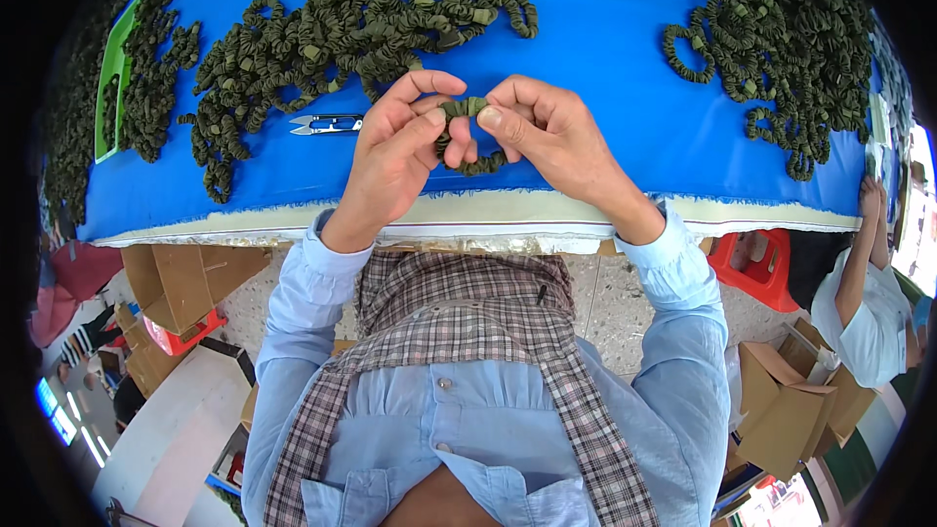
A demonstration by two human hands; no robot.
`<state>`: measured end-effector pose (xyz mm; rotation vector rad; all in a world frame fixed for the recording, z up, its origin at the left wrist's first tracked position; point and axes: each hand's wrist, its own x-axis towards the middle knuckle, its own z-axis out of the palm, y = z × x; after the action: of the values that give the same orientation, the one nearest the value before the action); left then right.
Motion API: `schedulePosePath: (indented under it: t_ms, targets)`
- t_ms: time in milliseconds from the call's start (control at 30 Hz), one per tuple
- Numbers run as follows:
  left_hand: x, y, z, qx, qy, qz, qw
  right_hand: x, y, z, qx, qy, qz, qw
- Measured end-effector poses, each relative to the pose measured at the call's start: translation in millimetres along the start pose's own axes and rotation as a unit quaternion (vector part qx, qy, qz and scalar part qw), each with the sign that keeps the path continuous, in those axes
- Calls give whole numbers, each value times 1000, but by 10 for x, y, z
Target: The person manipulates green coiled cords on a blue table, twisting and joining segments by hand. They repeatedly pick up individual cords, align them, and twist the ends together to form longer continuous strands, placing the finished pieces back onto the work surface.
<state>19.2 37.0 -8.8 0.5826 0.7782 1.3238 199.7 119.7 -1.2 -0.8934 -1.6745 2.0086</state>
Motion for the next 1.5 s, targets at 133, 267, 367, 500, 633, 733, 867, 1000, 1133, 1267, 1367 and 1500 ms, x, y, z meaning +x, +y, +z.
schedulePosePath:
  t_ms: [133, 267, 367, 500, 633, 733, 867, 1000, 1133, 1267, 1367, 1500]
  targets:
    - [-8, 45, -12, -7, -19, -24, 999, 2, -17, 22, 47, -3, 4, 999]
    - [-2, 47, 32, 129, -4, 1, 992, 9, -63, 21, 49, -27, 15, 998]
    - [-1, 25, 104, 304, 51, 58, 949, -10, -30, 29, 63, -27, 6, 998]
    - [-23, -16, 192, 354, 120, 125, 919, -25, -47, 0, 62, -23, 4, 998]
    - [-92, 100, 175, 391, 119, 85, 909, -10, 24, 5, 51, -24, -24, 998]
    - [-132, 144, 161, 397, 109, 80, 908, -4, 38, 0, 50, -28, -33, 998]
    - [-127, 151, 169, 417, 99, 120, 896, -2, 58, 9, 59, -28, -44, 997]
    - [-104, 114, 148, 423, 76, 130, 893, -7, 33, 35, 55, -37, -37, 997]
    - [-123, 108, 89, 420, 78, 121, 896, -15, 24, 15, 49, -38, -43, 997]
    - [-145, 148, 92, 424, 80, 121, 894, -24, 28, -10, 47, -33, -60, 997]
    - [-162, 117, 95, 397, 80, 131, 905, -37, 12, -23, 43, -27, -55, 997]
    - [-193, 175, 20, 332, 53, 132, 932, -36, -13, -36, 48, 7, -69, 996]
